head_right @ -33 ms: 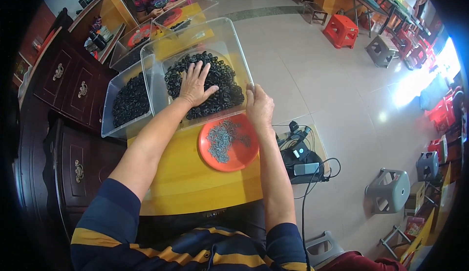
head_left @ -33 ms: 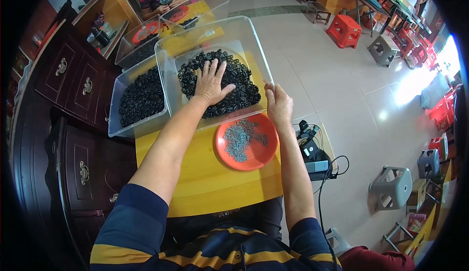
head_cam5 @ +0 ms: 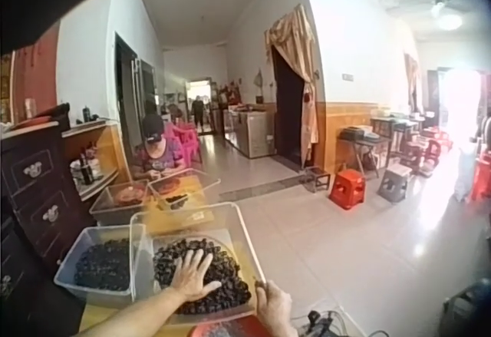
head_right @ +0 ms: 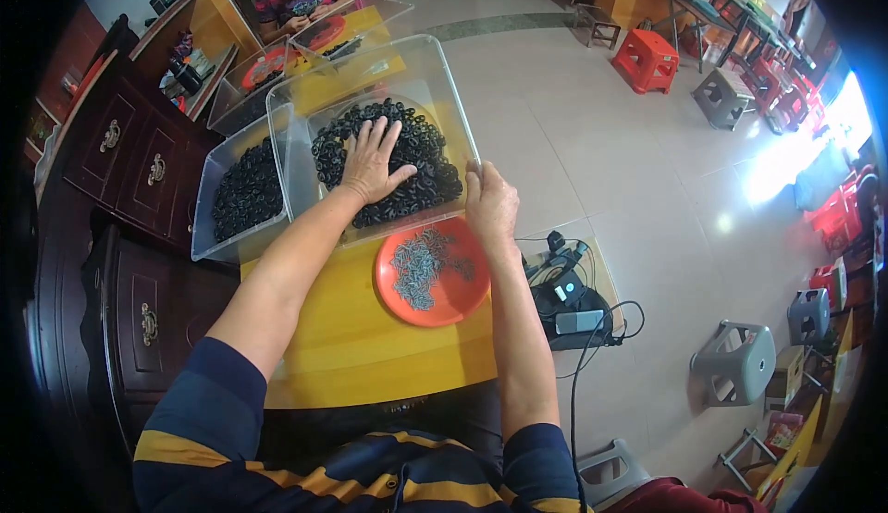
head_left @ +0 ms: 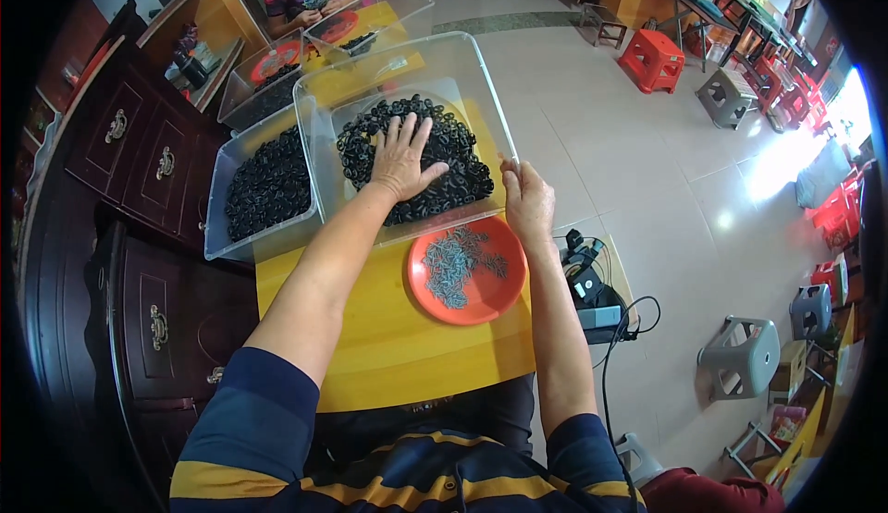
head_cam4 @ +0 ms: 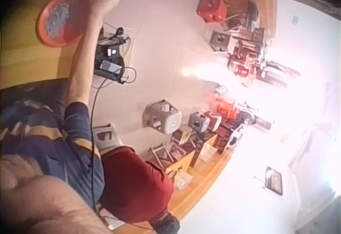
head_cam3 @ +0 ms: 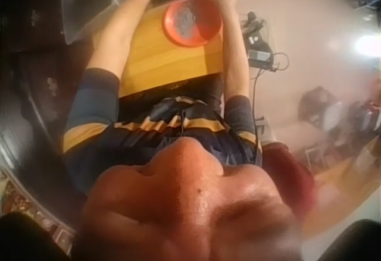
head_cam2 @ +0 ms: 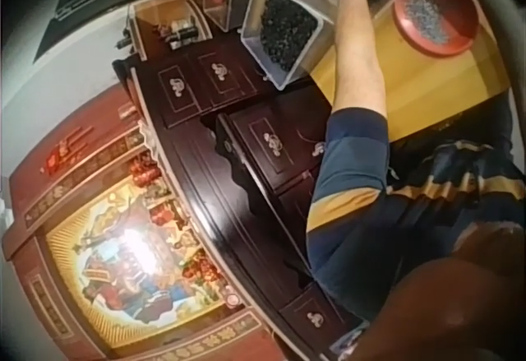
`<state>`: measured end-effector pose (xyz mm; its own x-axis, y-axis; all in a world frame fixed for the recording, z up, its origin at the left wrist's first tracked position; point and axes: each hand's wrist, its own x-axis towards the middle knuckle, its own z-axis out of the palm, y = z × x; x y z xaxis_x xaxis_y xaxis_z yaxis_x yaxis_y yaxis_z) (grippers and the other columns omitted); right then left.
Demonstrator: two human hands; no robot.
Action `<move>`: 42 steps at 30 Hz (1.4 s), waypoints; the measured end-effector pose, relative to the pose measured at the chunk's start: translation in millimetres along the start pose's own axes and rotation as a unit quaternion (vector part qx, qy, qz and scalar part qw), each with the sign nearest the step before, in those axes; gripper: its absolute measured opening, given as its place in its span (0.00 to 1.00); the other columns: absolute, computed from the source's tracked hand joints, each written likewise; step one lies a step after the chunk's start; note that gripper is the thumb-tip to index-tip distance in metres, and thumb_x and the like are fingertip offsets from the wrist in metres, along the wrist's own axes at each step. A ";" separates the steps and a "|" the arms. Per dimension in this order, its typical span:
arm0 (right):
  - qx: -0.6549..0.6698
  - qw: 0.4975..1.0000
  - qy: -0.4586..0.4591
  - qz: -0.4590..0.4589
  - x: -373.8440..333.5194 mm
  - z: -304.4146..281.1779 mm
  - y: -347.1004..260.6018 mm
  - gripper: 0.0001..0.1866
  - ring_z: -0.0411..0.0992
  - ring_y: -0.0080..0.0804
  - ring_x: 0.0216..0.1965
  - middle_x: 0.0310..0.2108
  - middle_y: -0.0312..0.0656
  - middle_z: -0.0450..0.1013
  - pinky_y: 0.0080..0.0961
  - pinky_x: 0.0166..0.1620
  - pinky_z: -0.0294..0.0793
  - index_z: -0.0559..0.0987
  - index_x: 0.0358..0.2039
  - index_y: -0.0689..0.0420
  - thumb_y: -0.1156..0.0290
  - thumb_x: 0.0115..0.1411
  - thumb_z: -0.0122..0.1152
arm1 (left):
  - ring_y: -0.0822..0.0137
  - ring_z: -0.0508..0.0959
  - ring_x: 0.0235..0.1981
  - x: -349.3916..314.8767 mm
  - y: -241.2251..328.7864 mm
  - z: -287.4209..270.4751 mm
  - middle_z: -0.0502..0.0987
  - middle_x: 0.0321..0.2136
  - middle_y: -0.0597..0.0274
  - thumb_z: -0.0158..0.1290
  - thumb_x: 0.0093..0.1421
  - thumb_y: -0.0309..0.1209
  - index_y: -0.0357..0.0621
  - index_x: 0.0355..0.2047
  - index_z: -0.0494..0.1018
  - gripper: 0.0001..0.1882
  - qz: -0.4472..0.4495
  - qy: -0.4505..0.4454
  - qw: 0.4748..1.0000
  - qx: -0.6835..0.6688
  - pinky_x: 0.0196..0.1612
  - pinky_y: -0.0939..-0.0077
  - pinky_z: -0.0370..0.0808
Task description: The person assembles small plastic electrical connector components by hand, inserting metal terminals into plastic housings.
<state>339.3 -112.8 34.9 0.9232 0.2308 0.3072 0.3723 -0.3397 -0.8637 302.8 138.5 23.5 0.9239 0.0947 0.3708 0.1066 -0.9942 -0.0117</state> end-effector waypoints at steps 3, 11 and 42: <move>-0.004 1.000 -0.007 0.002 -1.9 -1.9 0.8 0.11 0.77 0.53 0.38 0.34 0.53 0.78 0.43 0.42 0.76 0.79 0.43 0.58 0.68 0.63 0.55 | 0.39 0.53 0.68 5.7 4.0 6.2 0.52 0.68 0.46 0.54 0.53 0.63 0.55 0.69 0.52 0.49 0.038 -0.005 0.999 -0.003 0.65 0.35 0.51; -0.001 1.000 -0.012 0.001 -0.5 -1.7 -4.3 0.11 0.78 0.52 0.38 0.33 0.53 0.78 0.43 0.41 0.76 0.79 0.42 0.58 0.68 0.63 0.55 | 0.47 0.65 0.57 15.9 2.8 10.0 0.65 0.56 0.49 0.55 0.55 0.58 0.58 0.64 0.62 0.39 0.147 0.044 0.988 -0.016 0.59 0.47 0.63; -0.060 0.998 -0.013 0.032 24.9 13.6 14.7 0.12 0.78 0.50 0.34 0.28 0.49 0.78 0.42 0.39 0.75 0.81 0.39 0.55 0.62 0.62 0.55 | 0.56 0.79 0.30 41.5 -38.3 -124.3 0.79 0.26 0.53 0.51 0.63 0.44 0.42 0.36 0.76 0.17 -0.138 0.050 0.914 -0.379 0.38 0.65 0.74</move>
<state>366.5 -99.6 24.4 0.9431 0.2280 0.2418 0.3233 -0.4610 -0.8264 291.3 174.2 154.8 0.8579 0.3800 0.3458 0.0104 -0.6858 0.7277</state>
